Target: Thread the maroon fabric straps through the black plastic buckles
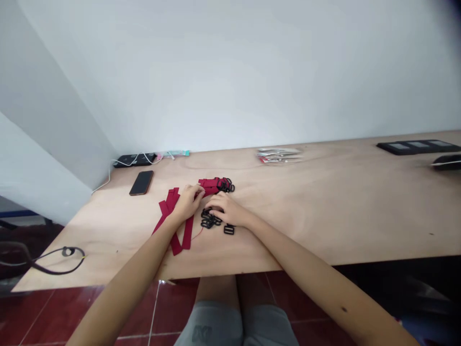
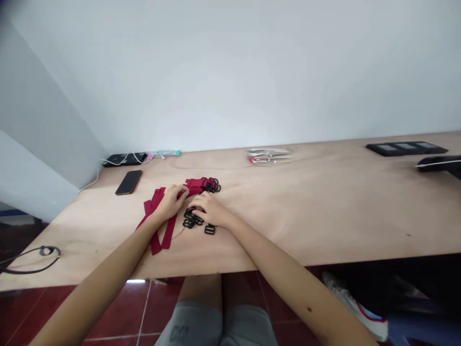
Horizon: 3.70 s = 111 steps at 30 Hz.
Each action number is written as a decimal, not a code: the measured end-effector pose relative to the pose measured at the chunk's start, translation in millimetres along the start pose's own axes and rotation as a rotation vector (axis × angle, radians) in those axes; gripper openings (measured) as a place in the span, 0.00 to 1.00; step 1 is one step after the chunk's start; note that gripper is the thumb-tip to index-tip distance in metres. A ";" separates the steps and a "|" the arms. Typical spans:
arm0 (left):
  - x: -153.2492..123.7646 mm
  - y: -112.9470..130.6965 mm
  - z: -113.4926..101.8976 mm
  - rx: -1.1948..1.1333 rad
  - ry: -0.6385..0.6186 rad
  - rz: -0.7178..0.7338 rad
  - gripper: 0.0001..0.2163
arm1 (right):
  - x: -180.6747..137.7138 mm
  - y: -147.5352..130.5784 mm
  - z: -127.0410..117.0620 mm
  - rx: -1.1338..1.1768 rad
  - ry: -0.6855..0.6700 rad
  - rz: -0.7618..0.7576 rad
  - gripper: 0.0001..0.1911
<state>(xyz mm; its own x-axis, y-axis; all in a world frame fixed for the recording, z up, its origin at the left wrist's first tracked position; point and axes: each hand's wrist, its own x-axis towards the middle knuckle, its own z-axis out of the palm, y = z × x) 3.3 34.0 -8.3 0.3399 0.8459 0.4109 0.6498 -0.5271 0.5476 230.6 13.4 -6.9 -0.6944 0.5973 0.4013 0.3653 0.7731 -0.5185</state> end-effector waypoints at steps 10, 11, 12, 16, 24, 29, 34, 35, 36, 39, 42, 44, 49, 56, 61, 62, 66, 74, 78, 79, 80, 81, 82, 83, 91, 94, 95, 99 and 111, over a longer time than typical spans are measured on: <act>0.6 -3.9 -2.4 -0.004 0.033 0.047 0.07 | 3.1 21.5 2.6 0.582 0.446 0.251 0.09; 0.5 -3.2 -3.0 -0.005 0.028 0.055 0.07 | 3.8 24.4 2.3 0.632 0.501 0.269 0.09; 0.4 -2.2 -3.7 -0.006 0.022 0.065 0.08 | 4.4 26.9 2.1 0.677 0.551 0.285 0.10; 0.4 2.4 -5.4 -0.011 -0.006 0.110 0.08 | 4.0 31.3 1.3 0.772 0.653 0.327 0.11; -0.3 7.5 -5.9 -0.050 -0.001 0.160 0.09 | 3.9 30.9 3.9 0.822 0.607 0.340 0.13; -1.6 11.0 -5.5 -0.125 -0.012 0.097 0.10 | 4.7 26.9 2.4 0.752 0.540 0.380 0.17; -1.7 10.3 -2.9 -0.195 -0.018 0.028 0.11 | 5.2 19.5 -2.5 0.666 0.505 0.328 0.20; -1.7 10.3 -2.4 -0.203 -0.029 0.020 0.12 | 5.3 18.5 -3.2 0.638 0.489 0.318 0.19; -1.8 10.4 -2.1 -0.206 -0.042 0.011 0.12 | 5.4 17.8 -3.9 0.604 0.487 0.307 0.19; -2.4 11.3 -2.3 -0.228 -0.072 -0.002 0.12 | 5.7 17.5 -5.8 0.553 0.549 0.280 0.20; -3.5 11.0 -4.3 -0.251 -0.108 0.011 0.14 | 5.8 18.0 -9.2 0.667 0.653 0.323 0.20; -4.3 9.5 -5.9 -0.229 -0.133 0.028 0.21 | 5.4 17.5 -12.3 0.780 0.722 0.381 0.20; -5.7 7.0 -7.5 -0.129 -0.158 0.060 0.21 | 4.0 11.5 -19.4 1.078 0.711 0.423 0.15; -4.5 14.9 -7.5 -0.156 -0.196 0.060 0.19 | 3.6 4.8 -17.9 1.179 0.628 0.360 0.13; -3.8 13.6 -7.8 -0.174 -0.202 0.029 0.20 | 2.5 7.2 -17.6 1.061 0.624 0.376 0.18; -3.7 12.7 -7.8 -0.174 -0.191 0.022 0.20 | 2.7 8.3 -17.4 1.034 0.624 0.379 0.20; -2.4 9.2 -6.4 -0.287 -0.099 -0.019 0.17 | 3.9 14.0 -14.1 0.937 0.642 0.378 0.21; -2.4 12.6 -3.7 -0.594 -0.068 -0.132 0.22 | 1.5 20.4 -10.4 0.671 0.508 0.339 0.15; -3.5 13.0 -4.2 -0.615 -0.069 -0.148 0.23 | 0.8 19.6 -10.7 0.573 0.432 0.343 0.10; -3.5 13.2 -4.6 -0.610 -0.069 -0.139 0.23 | 0.9 19.0 -10.4 0.576 0.416 0.345 0.10; -3.5 13.7 -5.0 -0.598 -0.073 -0.127 0.23 | 1.1 18.2 -10.0 0.583 0.404 0.344 0.10; -3.5 14.2 -5.4 -0.580 -0.079 -0.114 0.22 | 1.3 17.2 -9.7 0.591 0.397 0.342 0.11; -3.5 14.7 -5.8 -0.560 -0.088 -0.101 0.22 | 1.5 16.0 -9.3 0.597 0.396 0.338 0.11; -3.6 15.0 -5.9 -0.543 -0.095 -0.090 0.22 | 1.6 14.6 -9.1 0.605 0.396 0.333 0.11; -5.3 12.1 -2.9 -0.643 -0.139 -0.119 0.23 | 2.9 8.3 -10.7 0.694 0.374 0.294 0.13; -5.6 16.3 -4.8 -0.733 -0.120 -0.164 0.24 | 2.8 8.4 -12.3 0.729 0.373 0.301 0.15; -5.6 18.3 -5.7 -0.743 -0.125 -0.171 0.24 | 2.6 8.3 -12.6 0.749 0.367 0.301 0.16; -4.7 24.3 -8.0 -0.748 -0.239 -0.143 0.23 | 1.3 7.4 -11.7 0.834 0.331 0.303 0.21; -2.9 18.2 -5.6 -0.708 -0.102 -0.135 0.22 | 3.3 10.5 -5.2 0.845 0.380 0.272 0.21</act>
<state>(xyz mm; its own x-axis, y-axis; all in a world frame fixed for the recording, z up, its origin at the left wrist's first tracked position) 10.4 21.5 4.6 0.3718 0.8925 0.2554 0.1069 -0.3144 0.9432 235.4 24.6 -7.1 -0.3508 0.8772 0.3278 -0.1862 0.2777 -0.9424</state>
